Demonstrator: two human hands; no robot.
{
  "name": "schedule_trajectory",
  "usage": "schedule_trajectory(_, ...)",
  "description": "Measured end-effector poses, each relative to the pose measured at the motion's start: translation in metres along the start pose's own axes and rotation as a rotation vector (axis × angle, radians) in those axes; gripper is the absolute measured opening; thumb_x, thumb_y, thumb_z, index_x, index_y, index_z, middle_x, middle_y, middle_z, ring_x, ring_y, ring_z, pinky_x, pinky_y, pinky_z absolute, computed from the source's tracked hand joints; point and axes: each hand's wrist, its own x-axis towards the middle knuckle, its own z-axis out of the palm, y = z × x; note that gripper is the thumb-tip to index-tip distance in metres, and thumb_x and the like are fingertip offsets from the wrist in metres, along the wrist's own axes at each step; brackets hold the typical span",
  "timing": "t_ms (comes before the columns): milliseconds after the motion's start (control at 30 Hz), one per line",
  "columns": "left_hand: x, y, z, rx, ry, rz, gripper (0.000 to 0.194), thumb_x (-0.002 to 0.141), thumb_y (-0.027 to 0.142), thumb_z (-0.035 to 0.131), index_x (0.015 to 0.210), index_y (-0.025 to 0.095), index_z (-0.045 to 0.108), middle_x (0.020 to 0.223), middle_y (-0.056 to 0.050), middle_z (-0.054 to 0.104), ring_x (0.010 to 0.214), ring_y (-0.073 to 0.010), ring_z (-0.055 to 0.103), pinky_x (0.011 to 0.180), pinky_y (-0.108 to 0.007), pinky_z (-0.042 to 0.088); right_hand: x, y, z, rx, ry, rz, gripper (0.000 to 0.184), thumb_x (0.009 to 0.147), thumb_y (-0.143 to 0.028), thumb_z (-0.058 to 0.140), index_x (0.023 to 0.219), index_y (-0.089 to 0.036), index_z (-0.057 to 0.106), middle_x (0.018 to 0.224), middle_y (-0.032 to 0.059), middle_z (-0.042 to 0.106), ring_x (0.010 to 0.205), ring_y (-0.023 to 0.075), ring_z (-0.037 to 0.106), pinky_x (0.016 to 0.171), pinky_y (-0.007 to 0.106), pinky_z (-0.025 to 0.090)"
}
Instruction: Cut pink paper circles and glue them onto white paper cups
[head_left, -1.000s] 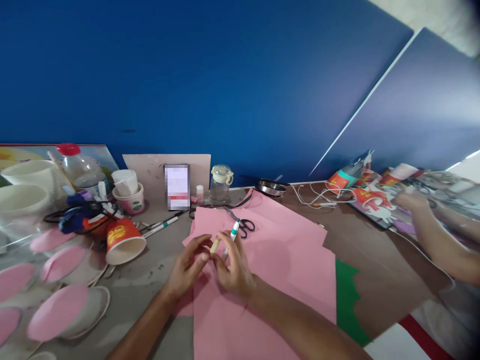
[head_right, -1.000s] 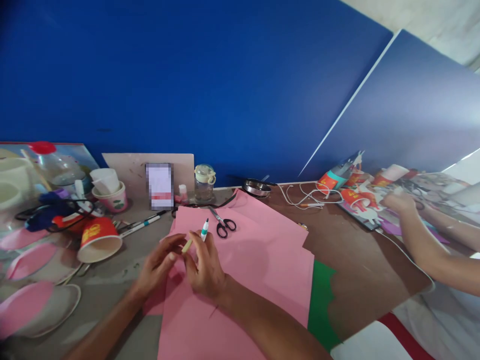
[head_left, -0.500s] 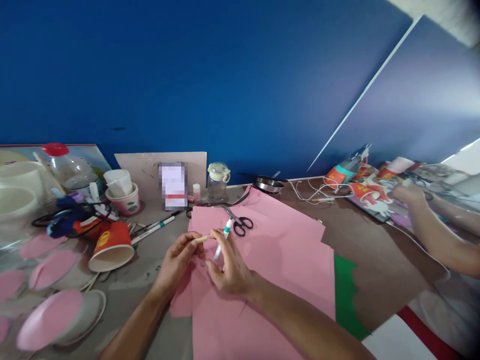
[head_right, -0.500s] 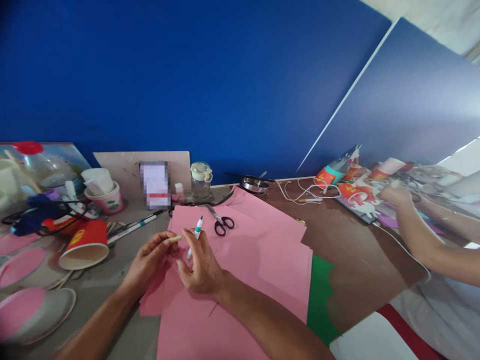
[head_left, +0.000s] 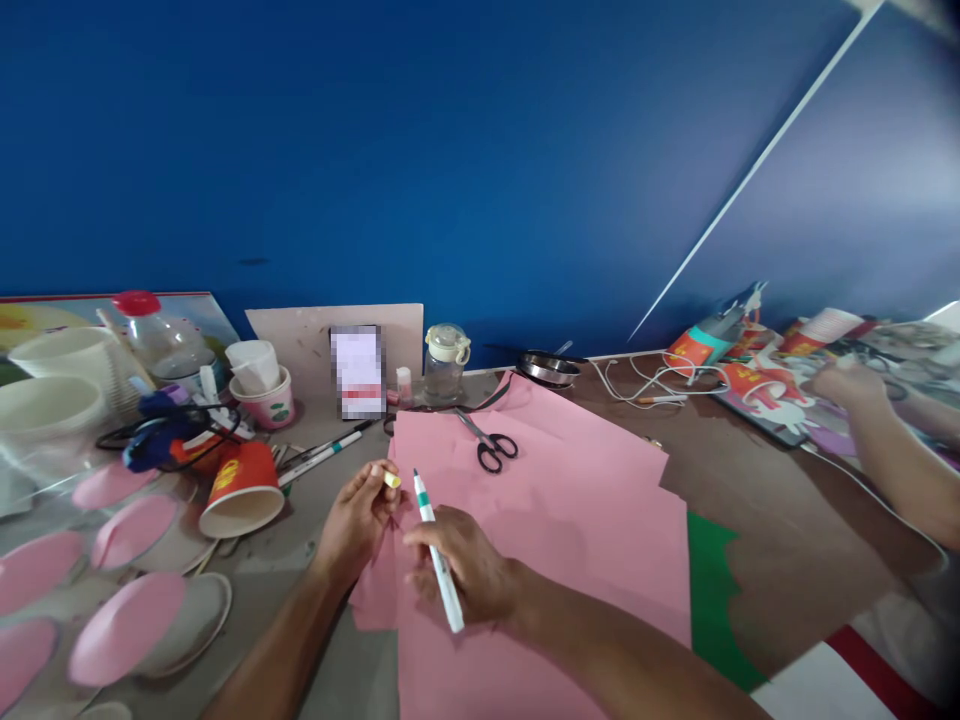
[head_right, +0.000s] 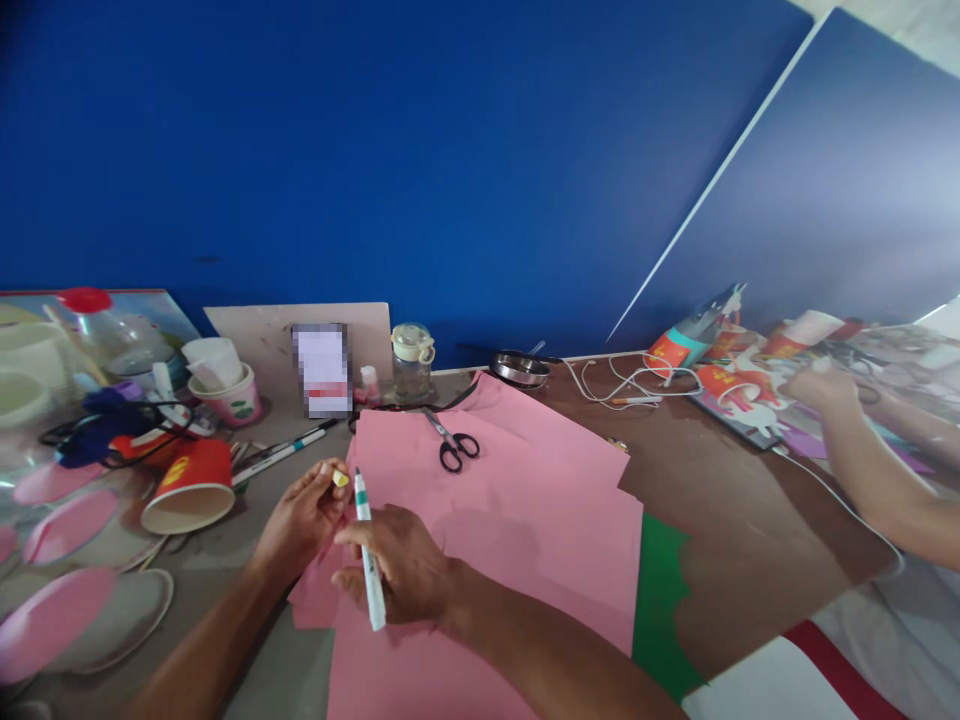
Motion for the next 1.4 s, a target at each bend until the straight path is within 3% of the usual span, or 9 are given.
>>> schedule_trajectory(100, 0.003, -0.004, -0.003, -0.095, -0.052, -0.064, 0.02, 0.077, 0.04, 0.064, 0.078, 0.02, 0.062, 0.06, 0.003, 0.049, 0.055, -0.0109, 0.047, 0.056, -0.022, 0.046, 0.001, -0.002, 0.0, -0.066, -0.002, -0.04, 0.042, 0.098, -0.049, 0.02, 0.114, -0.017, 0.044, 0.062, -0.0009, 0.054, 0.054, 0.0156, 0.05, 0.058, 0.028, 0.041)
schedule_trajectory(200, 0.003, -0.006, -0.004, -0.143, -0.076, -0.101, 0.02, 0.078, 0.041, 0.063, 0.078, 0.021, 0.062, 0.061, 0.002, 0.049, 0.055, -0.0118, 0.048, 0.055, -0.024, 0.046, 0.0, -0.002, 0.001, -0.115, 0.024, -0.037, 0.048, 0.098, -0.049, 0.016, 0.116, -0.015, 0.045, 0.064, 0.001, 0.056, 0.055, 0.0164, 0.052, 0.058, 0.029, 0.04)
schedule_trajectory(733, -0.004, 0.001, 0.002, -0.065, -0.104, -0.106, 0.033, 0.068, 0.046, 0.074, 0.077, 0.016, 0.062, 0.06, 0.004, 0.05, 0.052, -0.0081, 0.044, 0.049, -0.018, 0.039, 0.006, -0.004, -0.004, -0.146, 0.107, 0.016, 0.035, 0.097, -0.039, 0.03, 0.109, -0.015, 0.053, 0.071, 0.005, 0.063, 0.06, 0.0172, 0.053, 0.06, 0.032, 0.041)
schedule_trajectory(933, -0.008, 0.0, 0.003, 0.033, -0.157, -0.044, 0.03, 0.076, 0.047, 0.066, 0.078, 0.018, 0.061, 0.056, 0.006, 0.046, 0.049, -0.0086, 0.04, 0.049, -0.02, 0.036, 0.003, 0.001, -0.001, -0.155, 0.039, -0.008, 0.028, 0.094, -0.03, 0.034, 0.111, -0.016, 0.05, 0.076, 0.006, 0.065, 0.061, 0.0174, 0.055, 0.061, 0.032, 0.042)
schedule_trajectory(1167, -0.007, -0.003, 0.001, 0.148, -0.076, 0.03, 0.033, 0.076, 0.051, 0.064, 0.081, 0.018, 0.06, 0.057, 0.005, 0.048, 0.053, -0.0111, 0.045, 0.053, -0.022, 0.038, 0.002, 0.003, 0.001, -0.228, 0.024, -0.027, 0.025, 0.086, -0.019, 0.041, 0.109, -0.015, 0.05, 0.078, 0.0065, 0.065, 0.064, 0.0171, 0.056, 0.062, 0.032, 0.041)
schedule_trajectory(1400, -0.007, -0.002, 0.001, 0.268, -0.095, 0.073, 0.033, 0.079, 0.052, 0.059, 0.08, 0.019, 0.06, 0.057, 0.004, 0.051, 0.055, -0.0128, 0.046, 0.053, -0.024, 0.037, 0.0, 0.006, 0.0, -0.259, 0.029, -0.044, 0.024, 0.083, -0.017, 0.044, 0.105, -0.017, 0.053, 0.07, 0.0029, 0.061, 0.059, 0.0157, 0.052, 0.06, 0.031, 0.039)
